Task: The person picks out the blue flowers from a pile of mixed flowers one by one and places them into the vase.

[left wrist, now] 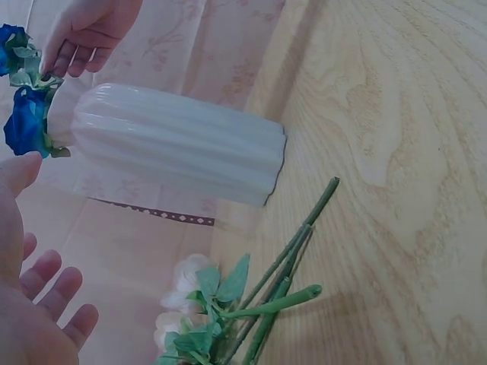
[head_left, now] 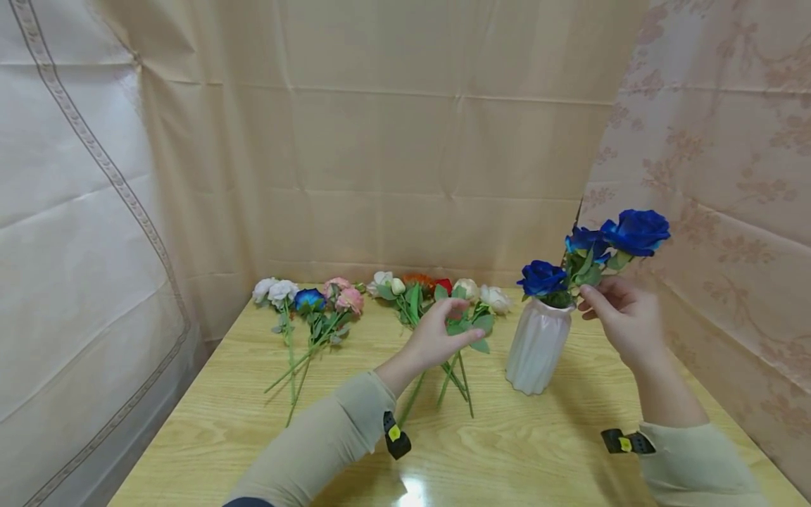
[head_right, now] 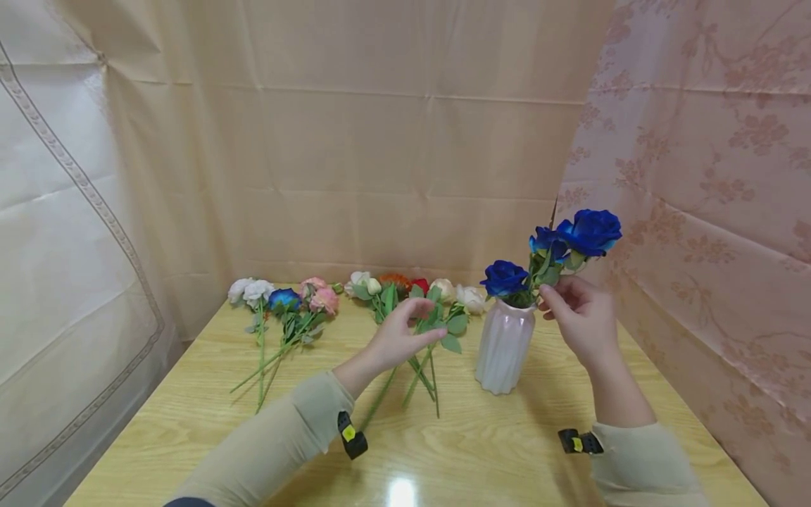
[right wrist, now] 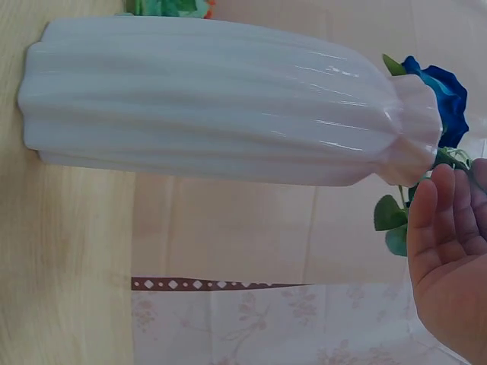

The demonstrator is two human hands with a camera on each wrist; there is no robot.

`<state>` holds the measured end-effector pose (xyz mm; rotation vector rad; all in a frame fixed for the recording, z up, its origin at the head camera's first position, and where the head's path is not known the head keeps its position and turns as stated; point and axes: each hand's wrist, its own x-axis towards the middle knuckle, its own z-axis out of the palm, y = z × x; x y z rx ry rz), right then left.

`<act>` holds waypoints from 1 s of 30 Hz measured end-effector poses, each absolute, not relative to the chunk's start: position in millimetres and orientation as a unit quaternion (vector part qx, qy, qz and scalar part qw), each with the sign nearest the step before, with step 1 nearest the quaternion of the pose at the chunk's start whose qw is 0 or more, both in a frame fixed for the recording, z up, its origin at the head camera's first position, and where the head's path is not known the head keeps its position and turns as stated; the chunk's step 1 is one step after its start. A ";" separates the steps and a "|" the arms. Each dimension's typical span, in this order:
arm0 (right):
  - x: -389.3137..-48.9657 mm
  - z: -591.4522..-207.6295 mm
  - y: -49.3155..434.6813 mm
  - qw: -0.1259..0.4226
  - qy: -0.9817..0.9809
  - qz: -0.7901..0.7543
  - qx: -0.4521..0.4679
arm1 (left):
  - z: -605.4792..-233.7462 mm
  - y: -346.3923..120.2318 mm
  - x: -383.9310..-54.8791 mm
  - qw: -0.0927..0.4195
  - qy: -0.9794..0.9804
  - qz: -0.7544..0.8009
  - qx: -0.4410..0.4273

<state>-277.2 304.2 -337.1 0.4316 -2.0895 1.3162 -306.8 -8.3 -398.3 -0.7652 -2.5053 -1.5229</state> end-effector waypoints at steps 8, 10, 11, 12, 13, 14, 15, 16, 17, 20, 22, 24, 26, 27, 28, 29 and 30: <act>-275.8 -350.2 304.1 0.304 -0.816 0.476 0.125 | -406.0 -10.5 -305.9 0.047 -0.826 -0.500 -0.257; -276.6 -353.5 304.3 0.298 -0.820 0.474 0.119 | -408.2 -10.5 -304.9 0.039 -0.828 -0.500 -0.251; -277.2 -355.1 304.4 0.295 -0.820 0.475 0.118 | -409.2 -10.4 -304.3 0.036 -0.828 -0.501 -0.249; -277.6 -356.6 304.4 0.293 -0.821 0.476 0.117 | -410.3 -10.3 -304.0 0.033 -0.829 -0.500 -0.246; -277.9 -358.1 304.5 0.289 -0.822 0.477 0.116 | -411.3 -10.2 -303.6 0.030 -0.830 -0.500 -0.244; -278.3 -359.5 304.6 0.286 -0.822 0.478 0.116 | -412.4 -10.1 -303.3 0.028 -0.832 -0.498 -0.242; -278.4 -360.8 304.6 0.284 -0.824 0.476 0.115 | -413.3 -9.9 -302.9 0.025 -0.832 -0.499 -0.241; -278.4 -362.0 304.7 0.282 -0.825 0.475 0.114 | -414.1 -9.7 -302.5 0.023 -0.833 -0.498 -0.241; -278.2 -363.0 304.8 0.281 -0.827 0.474 0.113 | -415.0 -9.6 -302.2 0.021 -0.833 -0.498 -0.241; -277.7 -365.1 305.0 0.278 -0.828 0.475 0.112 | -418.0 -9.1 -302.2 0.018 -0.832 -0.499 -0.242; -277.7 -365.6 305.3 0.281 -0.823 0.480 0.114 | -419.3 -8.8 -302.1 0.017 -0.830 -0.501 -0.244; -277.8 -365.1 305.7 0.286 -0.816 0.488 0.114 | -420.0 -8.7 -301.9 0.015 -0.827 -0.505 -0.246; -277.7 -363.9 306.2 0.293 -0.811 0.494 0.115 | -420.2 -8.6 -301.7 0.013 -0.825 -0.508 -0.248; -277.5 -363.1 306.6 0.296 -0.808 0.496 0.114 | -420.1 -8.5 -301.6 0.012 -0.825 -0.507 -0.248; -277.2 -362.2 307.0 0.299 -0.807 0.496 0.113 | -420.0 -8.5 -301.4 0.012 -0.825 -0.508 -0.249; -276.6 -361.3 307.2 0.300 -0.808 0.494 0.110 | -420.1 -8.4 -301.5 0.011 -0.825 -0.508 -0.249; -276.3 -360.6 307.7 0.302 -0.810 0.491 0.109 | -420.1 -8.3 -301.5 0.012 -0.826 -0.506 -0.248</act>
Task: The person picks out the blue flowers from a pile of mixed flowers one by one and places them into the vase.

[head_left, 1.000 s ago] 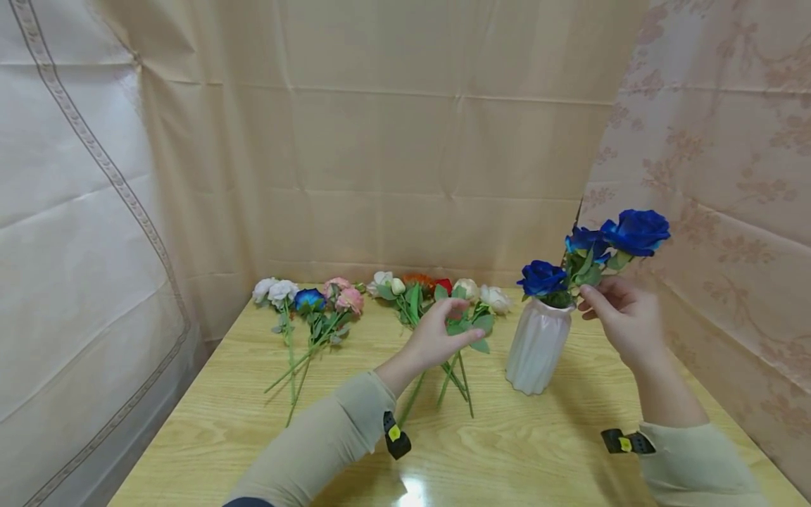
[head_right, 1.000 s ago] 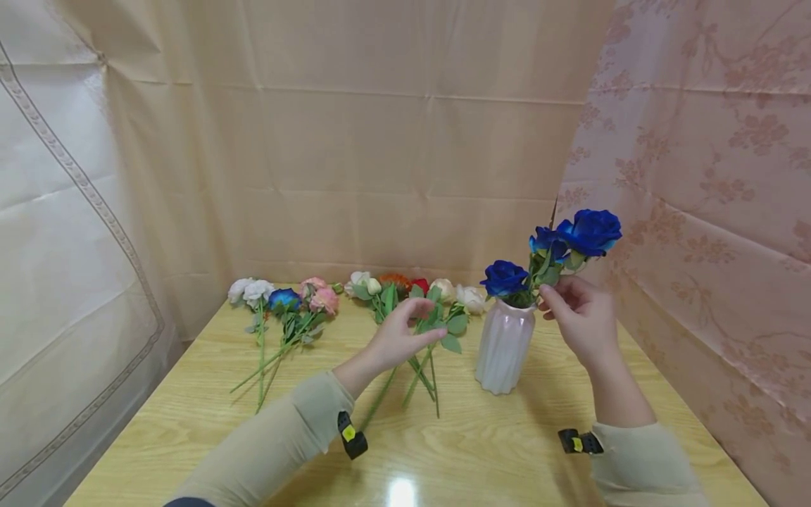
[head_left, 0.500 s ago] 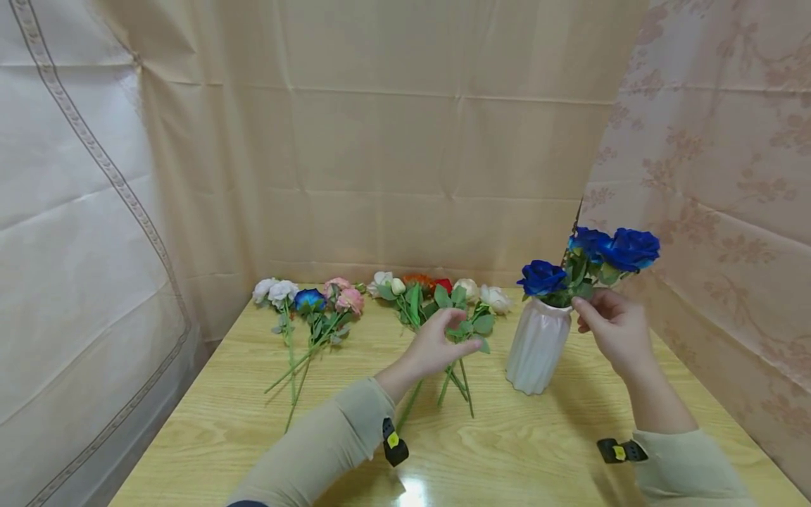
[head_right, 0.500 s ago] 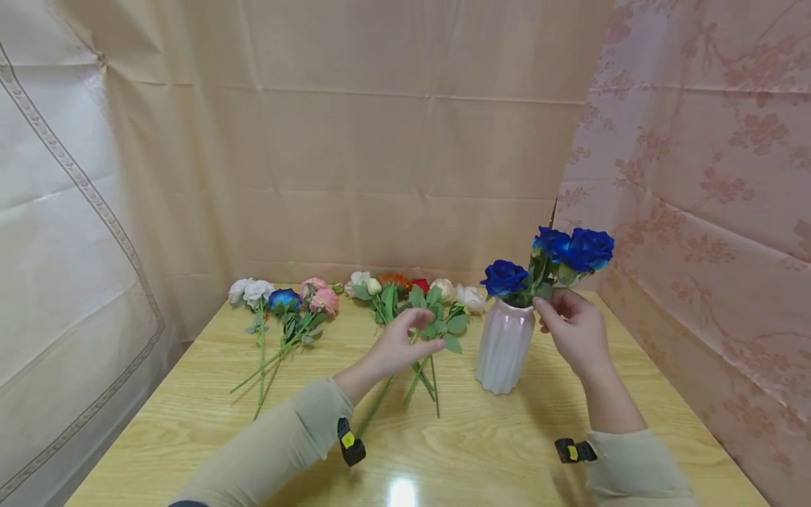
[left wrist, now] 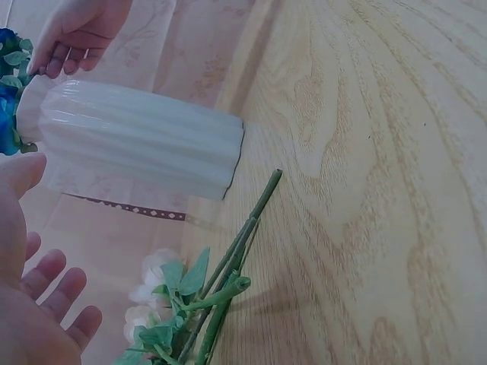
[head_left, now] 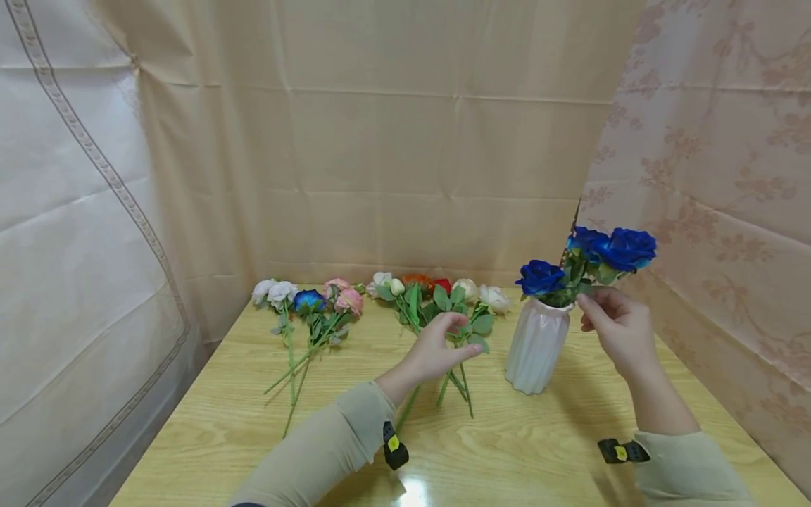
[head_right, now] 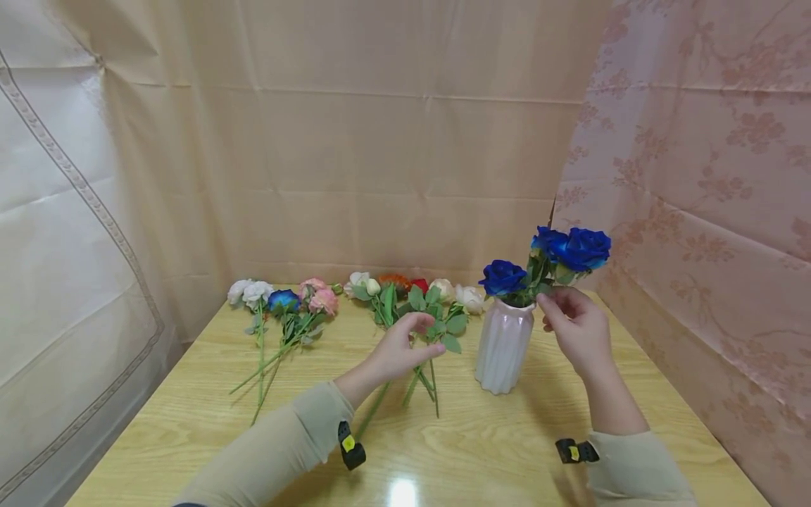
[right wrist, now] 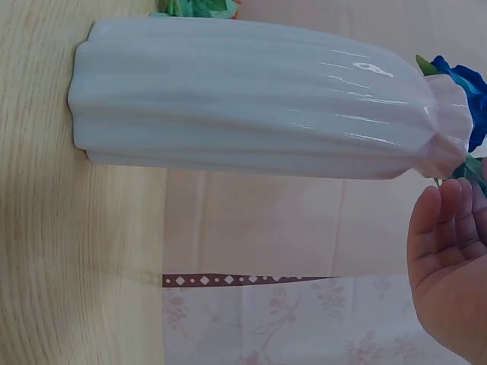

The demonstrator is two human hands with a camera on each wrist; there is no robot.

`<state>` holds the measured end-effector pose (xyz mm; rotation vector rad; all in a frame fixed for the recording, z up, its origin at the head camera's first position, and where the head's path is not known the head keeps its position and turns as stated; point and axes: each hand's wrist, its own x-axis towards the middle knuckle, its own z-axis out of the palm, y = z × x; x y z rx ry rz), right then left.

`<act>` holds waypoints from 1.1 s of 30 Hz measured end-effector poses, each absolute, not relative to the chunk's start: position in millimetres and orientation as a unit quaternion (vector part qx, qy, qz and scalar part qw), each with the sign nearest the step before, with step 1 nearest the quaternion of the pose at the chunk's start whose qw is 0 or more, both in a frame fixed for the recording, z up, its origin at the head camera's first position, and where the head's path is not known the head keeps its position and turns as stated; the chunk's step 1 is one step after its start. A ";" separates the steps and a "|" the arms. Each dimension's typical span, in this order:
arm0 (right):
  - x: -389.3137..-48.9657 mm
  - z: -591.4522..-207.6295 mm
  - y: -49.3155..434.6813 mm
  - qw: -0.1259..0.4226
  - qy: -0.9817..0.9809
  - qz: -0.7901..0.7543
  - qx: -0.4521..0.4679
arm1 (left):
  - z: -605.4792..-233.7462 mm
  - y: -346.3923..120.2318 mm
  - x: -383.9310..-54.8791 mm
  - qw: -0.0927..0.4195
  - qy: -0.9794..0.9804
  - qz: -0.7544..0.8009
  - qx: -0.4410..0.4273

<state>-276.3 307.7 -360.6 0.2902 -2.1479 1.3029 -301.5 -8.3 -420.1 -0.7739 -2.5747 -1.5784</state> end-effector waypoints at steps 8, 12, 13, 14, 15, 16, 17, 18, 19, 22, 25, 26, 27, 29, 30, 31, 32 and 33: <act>-274.8 -357.3 312.0 0.299 -0.814 0.485 0.112 | -419.2 -7.6 -302.2 0.014 -0.827 -0.505 -0.245; -274.2 -354.0 316.3 0.296 -0.815 0.483 0.123 | -416.2 -8.0 -302.8 0.022 -0.825 -0.506 -0.250; -274.0 -353.0 317.4 0.295 -0.815 0.482 0.125 | -415.7 -8.4 -303.3 0.024 -0.825 -0.506 -0.251; -273.8 -352.0 318.4 0.294 -0.816 0.482 0.127 | -415.0 -8.7 -303.3 0.026 -0.826 -0.505 -0.251; -273.5 -351.1 319.3 0.292 -0.816 0.482 0.128 | -414.3 -9.1 -303.3 0.028 -0.826 -0.504 -0.251; -273.2 -350.2 320.1 0.292 -0.816 0.483 0.128 | -413.8 -9.4 -303.4 0.030 -0.825 -0.504 -0.252; -273.0 -349.4 320.7 0.292 -0.816 0.483 0.128 | -413.0 -9.6 -303.4 0.031 -0.826 -0.503 -0.253; -272.7 -348.6 321.1 0.292 -0.815 0.483 0.128 | -412.4 -9.9 -303.2 0.032 -0.826 -0.503 -0.254; -272.4 -347.9 321.2 0.291 -0.815 0.485 0.127 | -412.0 -10.0 -303.1 0.032 -0.826 -0.502 -0.255; -271.8 -346.3 320.5 0.290 -0.814 0.488 0.125 | -410.3 -10.0 -302.2 0.031 -0.827 -0.500 -0.256; -272.2 -345.1 318.3 0.287 -0.815 0.488 0.122 | -408.7 -9.8 -301.0 0.030 -0.827 -0.499 -0.257; -272.6 -344.7 317.4 0.286 -0.817 0.486 0.121 | -408.3 -9.7 -300.7 0.031 -0.827 -0.500 -0.257; -273.1 -344.4 316.4 0.285 -0.818 0.485 0.120 | -408.1 -9.5 -300.7 0.031 -0.827 -0.500 -0.256; -274.3 -343.8 313.9 0.286 -0.824 0.476 0.116 | -407.5 -9.5 -300.7 0.031 -0.825 -0.503 -0.256; -274.5 -343.3 312.3 0.287 -0.826 0.472 0.114 | -407.2 -9.6 -300.8 0.031 -0.824 -0.504 -0.257; -274.4 -342.9 310.7 0.288 -0.827 0.469 0.113 | -407.1 -9.6 -300.9 0.031 -0.824 -0.505 -0.256; -274.5 -342.7 309.4 0.289 -0.829 0.466 0.113 | -406.8 -9.7 -301.0 0.031 -0.824 -0.505 -0.255; -274.6 -342.8 308.1 0.289 -0.828 0.468 0.114 | -406.6 -9.8 -301.2 0.031 -0.824 -0.505 -0.254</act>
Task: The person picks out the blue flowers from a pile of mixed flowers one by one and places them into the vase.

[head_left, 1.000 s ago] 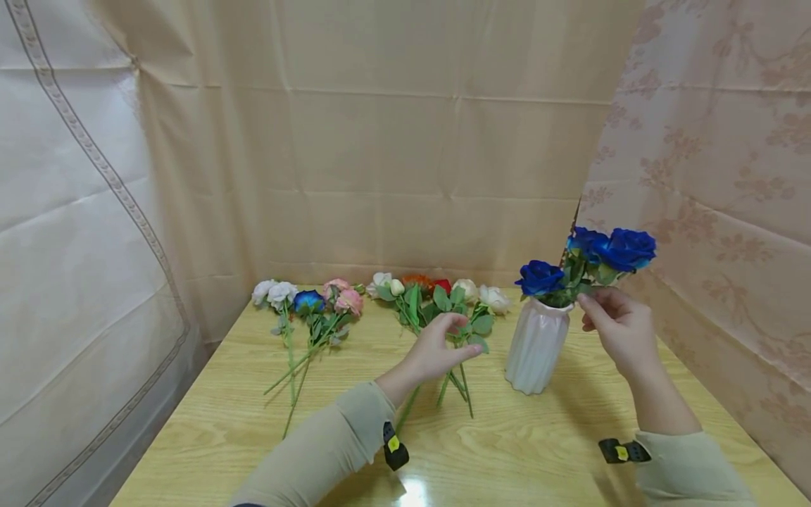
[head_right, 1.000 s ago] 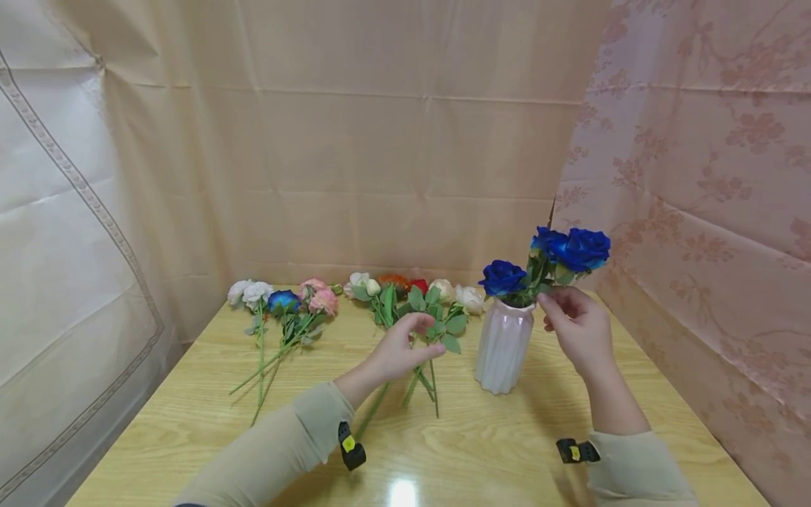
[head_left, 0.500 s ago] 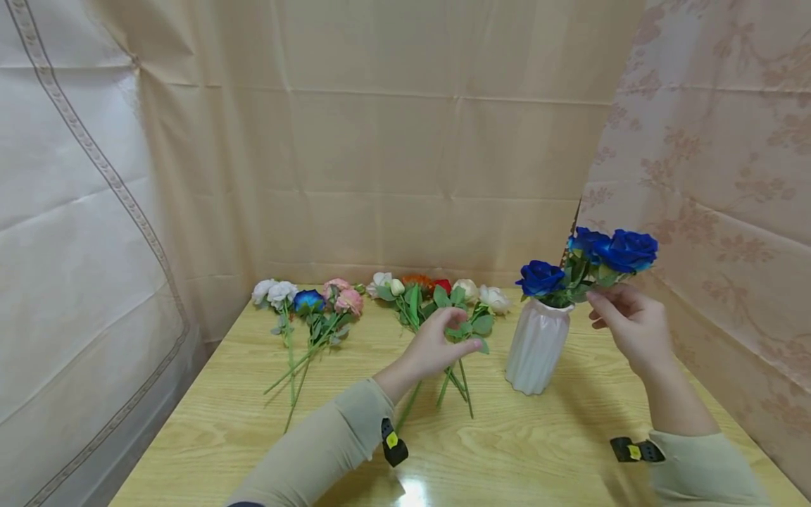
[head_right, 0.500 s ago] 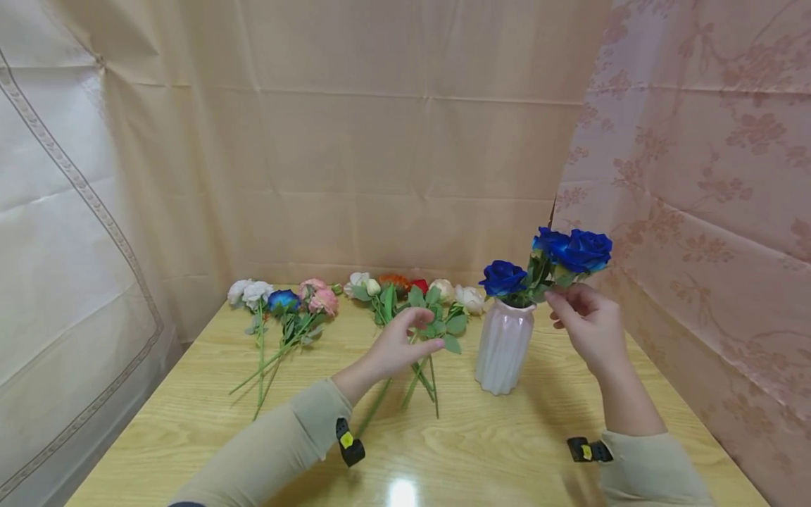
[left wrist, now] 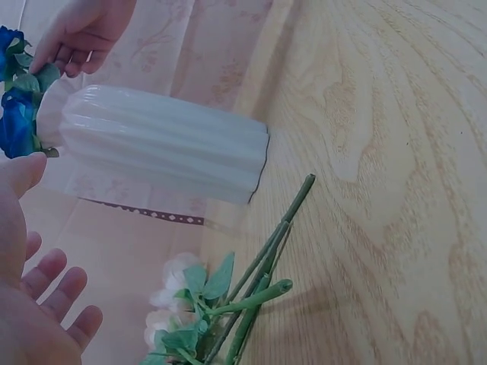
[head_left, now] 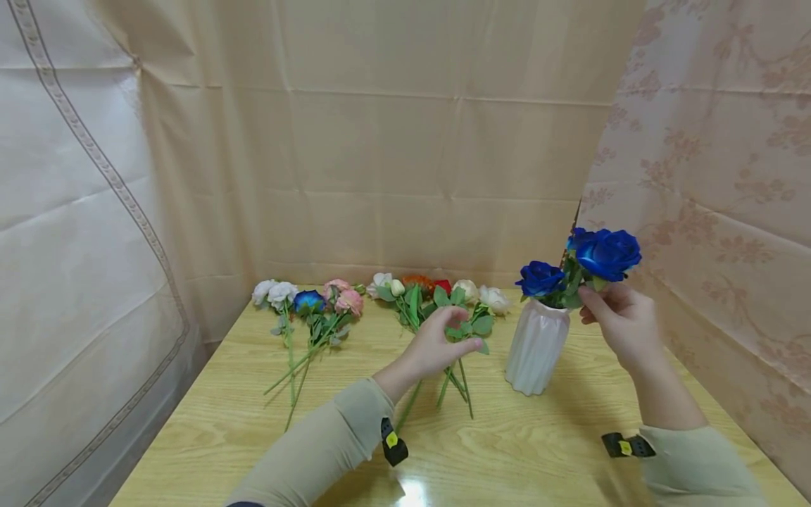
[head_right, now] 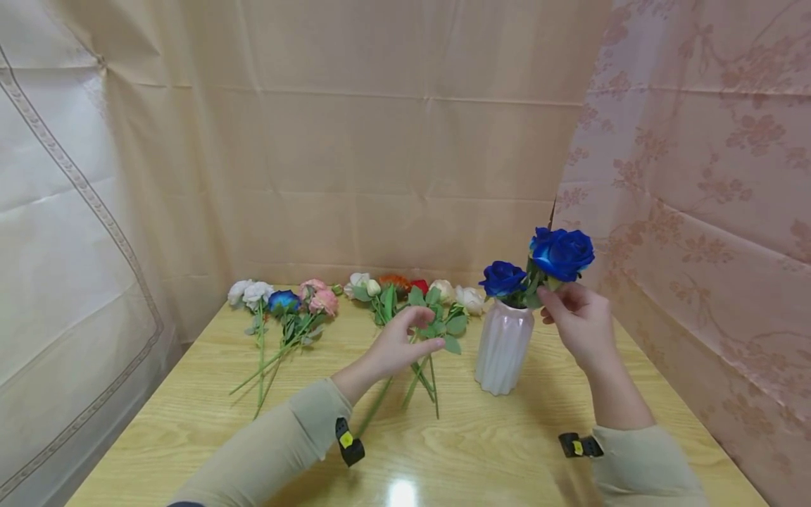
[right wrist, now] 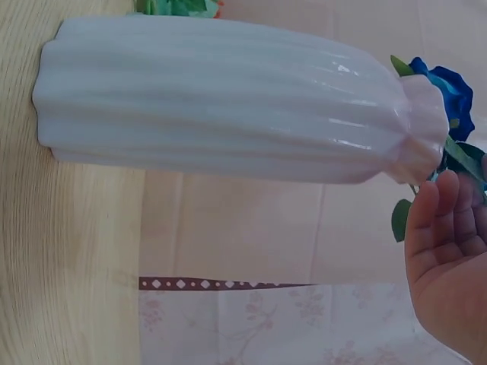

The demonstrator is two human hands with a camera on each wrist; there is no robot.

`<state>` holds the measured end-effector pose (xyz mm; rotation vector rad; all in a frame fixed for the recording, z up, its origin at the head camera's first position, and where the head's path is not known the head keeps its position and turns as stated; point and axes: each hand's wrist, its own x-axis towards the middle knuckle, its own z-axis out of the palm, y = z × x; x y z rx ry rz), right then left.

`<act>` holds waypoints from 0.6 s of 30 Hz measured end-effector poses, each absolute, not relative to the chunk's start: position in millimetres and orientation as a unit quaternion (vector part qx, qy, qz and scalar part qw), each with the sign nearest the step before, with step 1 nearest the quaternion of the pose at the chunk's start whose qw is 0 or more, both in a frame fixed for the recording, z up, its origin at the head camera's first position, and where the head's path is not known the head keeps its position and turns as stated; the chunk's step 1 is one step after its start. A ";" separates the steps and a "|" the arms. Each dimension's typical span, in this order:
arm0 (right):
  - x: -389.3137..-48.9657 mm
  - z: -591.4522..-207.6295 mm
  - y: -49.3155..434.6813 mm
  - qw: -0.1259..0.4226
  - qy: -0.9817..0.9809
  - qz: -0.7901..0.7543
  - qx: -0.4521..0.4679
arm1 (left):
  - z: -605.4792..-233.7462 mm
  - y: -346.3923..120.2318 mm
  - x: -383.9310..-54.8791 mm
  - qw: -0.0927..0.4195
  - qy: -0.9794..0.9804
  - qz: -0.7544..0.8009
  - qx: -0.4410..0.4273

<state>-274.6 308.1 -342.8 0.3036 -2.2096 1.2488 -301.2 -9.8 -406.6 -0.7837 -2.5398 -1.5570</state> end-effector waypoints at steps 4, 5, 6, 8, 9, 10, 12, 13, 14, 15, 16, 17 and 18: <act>-274.6 -346.0 304.8 0.285 -0.824 0.474 0.121 | -407.4 -10.5 -300.9 0.027 -0.824 -0.506 -0.253; -275.0 -347.6 304.4 0.283 -0.824 0.475 0.123 | -407.7 -10.7 -301.0 0.027 -0.824 -0.506 -0.252; -275.4 -349.1 304.0 0.283 -0.823 0.476 0.125 | -407.8 -11.0 -300.9 0.027 -0.824 -0.506 -0.252; -275.9 -352.0 303.2 0.281 -0.824 0.476 0.126 | -408.0 -11.3 -300.6 0.026 -0.824 -0.507 -0.253; -276.3 -353.2 302.8 0.281 -0.823 0.478 0.127 | -408.2 -11.5 -300.6 0.027 -0.824 -0.507 -0.253; -276.7 -354.3 302.3 0.281 -0.823 0.478 0.127 | -408.2 -11.6 -300.6 0.027 -0.823 -0.507 -0.253; -277.6 -356.3 301.5 0.281 -0.823 0.478 0.126 | -408.6 -11.9 -300.6 0.027 -0.823 -0.508 -0.254; -277.9 -357.0 301.1 0.280 -0.822 0.479 0.126 | -409.3 -12.1 -300.9 0.026 -0.823 -0.507 -0.253; -278.3 -357.5 300.8 0.279 -0.822 0.480 0.127 | -409.8 -12.2 -301.1 0.026 -0.824 -0.506 -0.253; -278.7 -358.0 300.7 0.279 -0.822 0.480 0.127 | -410.3 -12.4 -301.3 0.025 -0.824 -0.506 -0.253; -279.0 -358.5 300.8 0.278 -0.822 0.480 0.128 | -410.7 -12.6 -301.4 0.025 -0.825 -0.505 -0.253; -279.1 -358.9 301.1 0.277 -0.823 0.480 0.128 | -410.9 -12.7 -301.5 0.025 -0.826 -0.504 -0.253; -279.0 -359.1 301.5 0.276 -0.823 0.479 0.128 | -410.6 -12.9 -301.4 0.025 -0.826 -0.504 -0.253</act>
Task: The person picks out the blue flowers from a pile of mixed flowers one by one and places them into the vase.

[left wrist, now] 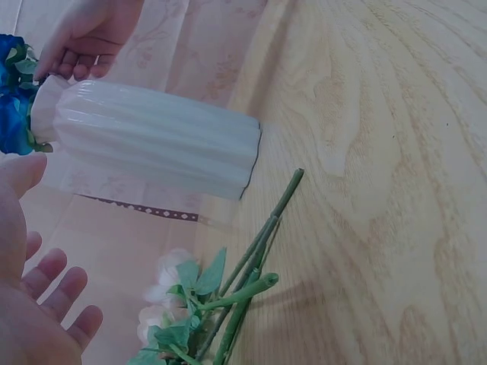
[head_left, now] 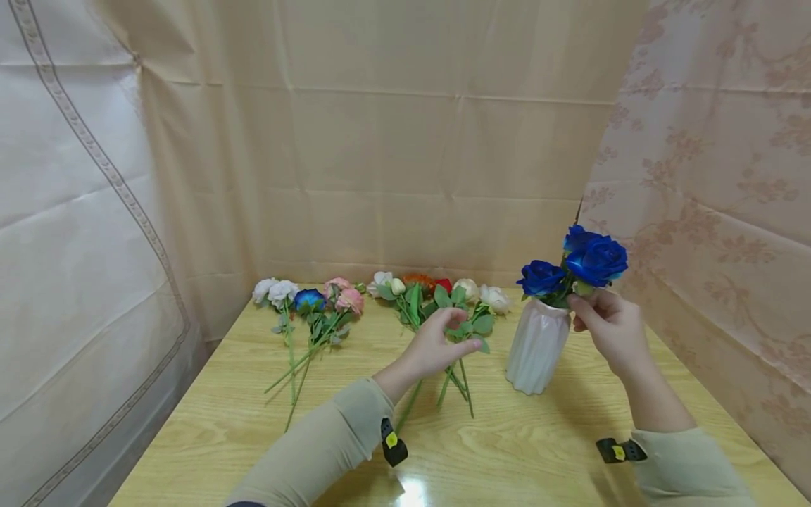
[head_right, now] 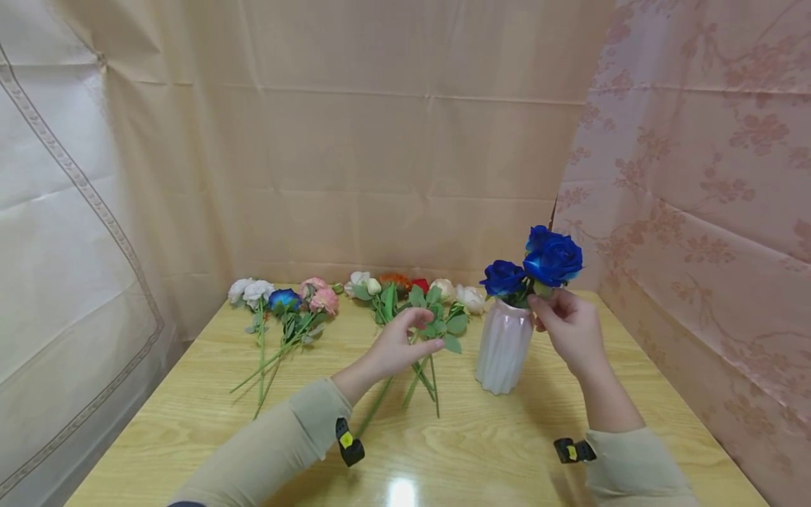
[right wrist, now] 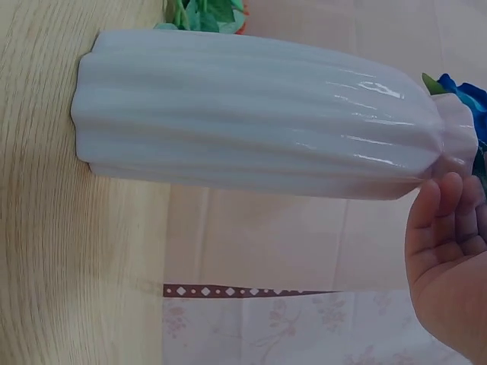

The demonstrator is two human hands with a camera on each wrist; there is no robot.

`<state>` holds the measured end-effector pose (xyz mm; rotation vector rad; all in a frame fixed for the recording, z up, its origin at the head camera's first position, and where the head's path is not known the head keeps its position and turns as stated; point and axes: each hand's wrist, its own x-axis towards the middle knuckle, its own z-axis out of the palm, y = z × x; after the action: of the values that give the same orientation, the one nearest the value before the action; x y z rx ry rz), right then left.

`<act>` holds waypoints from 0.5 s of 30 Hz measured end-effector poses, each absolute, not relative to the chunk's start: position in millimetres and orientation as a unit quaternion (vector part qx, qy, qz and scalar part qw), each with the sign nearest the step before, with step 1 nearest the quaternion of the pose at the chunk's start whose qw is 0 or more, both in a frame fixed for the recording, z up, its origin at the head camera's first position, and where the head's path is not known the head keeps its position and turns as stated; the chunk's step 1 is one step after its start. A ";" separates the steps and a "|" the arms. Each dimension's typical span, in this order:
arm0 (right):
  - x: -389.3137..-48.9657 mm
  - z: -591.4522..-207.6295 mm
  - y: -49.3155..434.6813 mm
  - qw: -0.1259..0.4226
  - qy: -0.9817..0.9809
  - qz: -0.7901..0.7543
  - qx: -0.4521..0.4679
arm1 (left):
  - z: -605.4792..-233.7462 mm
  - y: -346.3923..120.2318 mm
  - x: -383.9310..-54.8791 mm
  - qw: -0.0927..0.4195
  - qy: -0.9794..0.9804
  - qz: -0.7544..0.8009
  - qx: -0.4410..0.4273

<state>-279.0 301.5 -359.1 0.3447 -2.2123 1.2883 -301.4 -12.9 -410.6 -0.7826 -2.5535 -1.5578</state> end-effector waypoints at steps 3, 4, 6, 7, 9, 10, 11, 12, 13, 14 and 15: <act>-277.7 -358.6 303.8 0.267 -0.822 0.485 0.135 | -409.0 -12.3 -301.4 0.028 -0.824 -0.505 -0.257; -277.1 -358.1 304.6 0.262 -0.822 0.486 0.138 | -408.1 -12.2 -301.4 0.029 -0.823 -0.506 -0.258; -275.8 -356.8 306.2 0.251 -0.826 0.484 0.143 | -406.3 -12.2 -301.3 0.032 -0.822 -0.506 -0.260; -275.0 -356.2 306.9 0.244 -0.829 0.482 0.144 | -405.6 -12.1 -301.2 0.032 -0.823 -0.504 -0.261; -273.4 -355.1 308.5 0.233 -0.840 0.469 0.144 | -403.9 -12.1 -300.4 0.032 -0.823 -0.502 -0.262; -272.5 -354.7 309.4 0.226 -0.847 0.460 0.143 | -403.2 -12.0 -299.9 0.031 -0.824 -0.502 -0.262; -271.7 -354.4 310.2 0.220 -0.853 0.452 0.142 | -402.5 -11.9 -299.3 0.030 -0.824 -0.501 -0.262; -271.0 -354.2 311.2 0.214 -0.858 0.445 0.142 | -402.2 -11.7 -299.0 0.030 -0.824 -0.501 -0.265; -270.3 -354.1 312.0 0.209 -0.863 0.437 0.140 | -401.5 -11.5 -298.3 0.030 -0.824 -0.500 -0.267; -269.8 -354.1 312.7 0.206 -0.868 0.430 0.139 | -400.9 -11.4 -297.5 0.030 -0.822 -0.500 -0.270; -269.1 -354.0 313.5 0.203 -0.871 0.426 0.137 | -400.2 -11.4 -296.6 0.029 -0.821 -0.500 -0.274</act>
<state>-269.1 313.5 -354.0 0.3837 -2.4313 1.1890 -296.6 -11.4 -400.2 -0.8448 -2.5331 -1.5408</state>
